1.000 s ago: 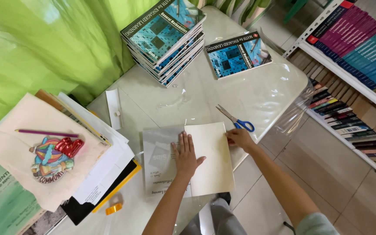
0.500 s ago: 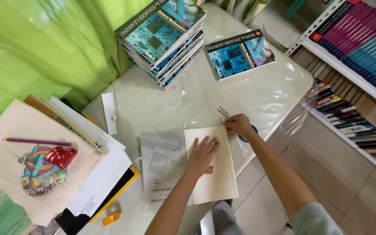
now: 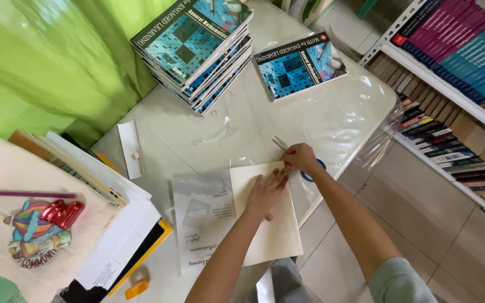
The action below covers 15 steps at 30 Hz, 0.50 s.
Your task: Protecting a book cover with a clear plastic wrap and securing it with tape.
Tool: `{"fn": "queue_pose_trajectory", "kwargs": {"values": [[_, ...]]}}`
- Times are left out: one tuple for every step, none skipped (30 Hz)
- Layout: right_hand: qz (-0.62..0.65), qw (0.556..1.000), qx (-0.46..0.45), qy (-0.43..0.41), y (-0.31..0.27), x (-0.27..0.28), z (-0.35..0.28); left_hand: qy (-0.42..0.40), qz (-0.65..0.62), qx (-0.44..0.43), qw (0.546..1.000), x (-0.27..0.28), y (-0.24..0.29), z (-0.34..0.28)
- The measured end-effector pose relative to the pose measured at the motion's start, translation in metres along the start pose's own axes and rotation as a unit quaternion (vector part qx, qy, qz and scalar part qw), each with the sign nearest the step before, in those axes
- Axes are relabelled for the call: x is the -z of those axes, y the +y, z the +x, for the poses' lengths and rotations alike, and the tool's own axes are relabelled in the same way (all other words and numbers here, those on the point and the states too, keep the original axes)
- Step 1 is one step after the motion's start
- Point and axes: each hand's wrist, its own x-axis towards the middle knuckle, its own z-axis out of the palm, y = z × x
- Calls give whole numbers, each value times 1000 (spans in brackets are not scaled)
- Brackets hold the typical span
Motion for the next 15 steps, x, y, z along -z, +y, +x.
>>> {"fn": "queue_pose_trajectory", "kwargs": {"values": [[1,1000,-1,0,0,1,1,-1,0,-1,1000,1,0,0],[-13,1000,7,2,0,1,2,-3,9,1,1000,1,0,0],[-27,1000,15,3,0,1,2,-4,17,2,1000,2,0,0],[-27,1000,15,3,5,2,8,-5,17,2,1000,4,0,0],[-18,999,31,5,11,3,13,-3,25,3,1000,5,-1,-1],[-9,999,48,6,16,3,18,-2,32,4,999,7,-1,-2],[-9,999,47,6,17,4,20,-3,31,4,1000,5,-1,-2],[2,999,47,-2,18,5,22,0,32,5,999,4,-2,-1],[13,999,46,-10,19,6,24,2,33,5,999,3,-2,0],[13,999,46,-10,16,7,22,2,33,5,999,3,-2,2],[-7,998,59,-10,13,7,20,1,32,5,999,3,-2,3],[-27,997,71,-10,10,8,18,0,31,6,999,3,-3,5],[-27,997,72,-10,13,6,22,0,32,6,999,4,-3,5],[-41,996,84,0,18,4,26,-1,35,5,999,4,-3,4],[-55,994,96,10,23,1,29,-3,38,5,999,5,-2,4]]}}
